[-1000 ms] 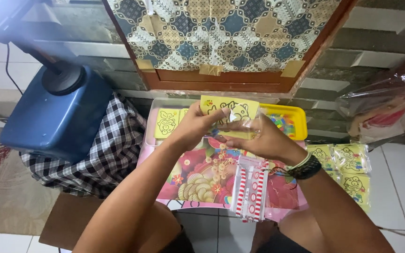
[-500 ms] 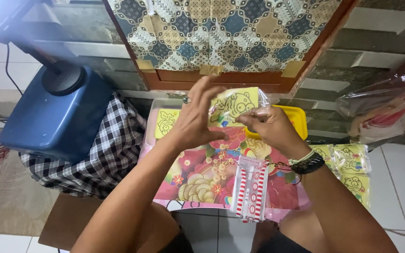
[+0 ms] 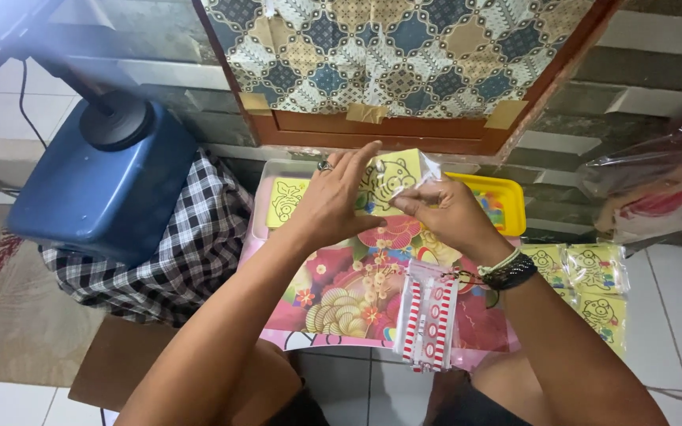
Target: The person sits on the floor and packs yellow paper cutouts with cartoon animal drawings into small clear plastic bags. They also place small colorful plastic pieces into the bags along with the cutouts. The person seals the bags and places them into a larger clear plastic container.
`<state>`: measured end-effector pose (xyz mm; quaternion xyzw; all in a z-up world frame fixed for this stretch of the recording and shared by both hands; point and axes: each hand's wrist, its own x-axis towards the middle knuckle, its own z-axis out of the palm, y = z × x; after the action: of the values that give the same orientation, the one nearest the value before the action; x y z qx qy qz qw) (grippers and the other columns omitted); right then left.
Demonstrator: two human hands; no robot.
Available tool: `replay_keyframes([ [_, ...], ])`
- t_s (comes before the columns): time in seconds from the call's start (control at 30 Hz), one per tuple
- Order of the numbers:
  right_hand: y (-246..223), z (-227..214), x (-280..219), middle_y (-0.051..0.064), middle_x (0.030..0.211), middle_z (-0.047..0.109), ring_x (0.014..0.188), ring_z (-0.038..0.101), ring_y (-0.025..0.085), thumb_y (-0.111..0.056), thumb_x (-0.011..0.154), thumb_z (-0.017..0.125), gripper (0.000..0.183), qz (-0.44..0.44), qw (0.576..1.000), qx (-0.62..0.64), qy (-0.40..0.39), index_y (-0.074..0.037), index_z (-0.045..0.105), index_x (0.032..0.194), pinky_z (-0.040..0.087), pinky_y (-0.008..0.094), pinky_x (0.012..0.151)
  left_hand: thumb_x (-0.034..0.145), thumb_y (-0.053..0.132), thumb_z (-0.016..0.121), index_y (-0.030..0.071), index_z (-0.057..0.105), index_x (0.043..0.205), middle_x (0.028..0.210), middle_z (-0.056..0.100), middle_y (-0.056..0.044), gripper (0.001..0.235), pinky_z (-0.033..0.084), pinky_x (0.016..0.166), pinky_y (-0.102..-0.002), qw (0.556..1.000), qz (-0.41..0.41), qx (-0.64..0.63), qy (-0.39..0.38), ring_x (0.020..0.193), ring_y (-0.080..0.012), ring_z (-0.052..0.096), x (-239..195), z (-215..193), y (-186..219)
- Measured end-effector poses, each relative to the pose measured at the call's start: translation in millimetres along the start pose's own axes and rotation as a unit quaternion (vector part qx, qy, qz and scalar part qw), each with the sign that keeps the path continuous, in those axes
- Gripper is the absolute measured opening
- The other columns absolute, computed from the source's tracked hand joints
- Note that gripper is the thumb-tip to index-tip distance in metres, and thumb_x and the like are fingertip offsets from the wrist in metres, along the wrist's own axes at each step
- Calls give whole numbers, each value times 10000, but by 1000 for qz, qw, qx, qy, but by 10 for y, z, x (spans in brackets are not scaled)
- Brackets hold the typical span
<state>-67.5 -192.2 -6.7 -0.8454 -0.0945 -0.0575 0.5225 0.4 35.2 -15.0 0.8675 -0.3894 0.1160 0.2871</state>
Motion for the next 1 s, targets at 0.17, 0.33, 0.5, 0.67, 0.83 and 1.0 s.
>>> replay_keyframes([
  [0.17, 52, 68, 79, 133, 977, 638, 1033, 618, 233, -205, 892, 833, 135, -9, 999, 2, 40, -73, 805, 880, 453, 410, 964, 614, 406, 945, 131, 469, 1484, 1368, 558, -96, 1029, 548, 863, -479, 995, 7, 97, 39, 1301, -319, 518, -113, -81, -131],
  [0.33, 88, 220, 161, 142, 1114, 667, 1135, 625, 245, -184, 904, 813, 116, -9, 998, 30, 52, -69, 801, 895, 435, 415, 1071, 659, 394, 929, 135, 487, 1479, 1355, 558, -106, 967, 559, 846, -472, 992, -14, 117, 48, 1296, -334, 529, -225, -187, -250],
  [0.5, -150, 331, 261, 133, 1089, 660, 1193, 612, 256, -195, 987, 719, 172, -45, 997, 26, 53, -58, 772, 896, 415, 402, 1116, 638, 275, 940, 118, 506, 1458, 1322, 589, -131, 941, 572, 843, -498, 992, -18, 117, 51, 1258, -368, 560, -337, -360, -419],
  [0.67, 537, 457, 734, 133, 970, 734, 930, 675, 260, -187, 961, 688, 154, 14, 993, -61, 95, -78, 787, 1005, 523, 388, 841, 598, 239, 959, 100, 534, 1434, 1317, 579, -138, 948, 550, 949, -468, 987, -23, 120, 108, 1269, -372, 556, -426, -464, -752],
  [0.83, 1560, 851, 1217, 59, 909, 793, 1006, 736, 331, -326, 817, 723, 168, 105, 953, -282, 29, -222, 833, 891, 571, 448, 855, 603, 201, 954, 95, 525, 1444, 1333, 565, -137, 950, 539, 970, -463, 987, -38, 115, 110, 1283, -374, 544, -483, -583, -839],
  [1.0, 1797, 1242, 1568, 96, 1062, 780, 1130, 709, 339, -337, 720, 801, 396, 325, 899, -292, 37, -138, 801, 1062, 573, 505, 954, 636, 164, 948, 76, 525, 1450, 1327, 566, -168, 921, 539, 956, -468, 988, -48, 102, 106, 1278, -402, 544, -523, -639, -914],
])
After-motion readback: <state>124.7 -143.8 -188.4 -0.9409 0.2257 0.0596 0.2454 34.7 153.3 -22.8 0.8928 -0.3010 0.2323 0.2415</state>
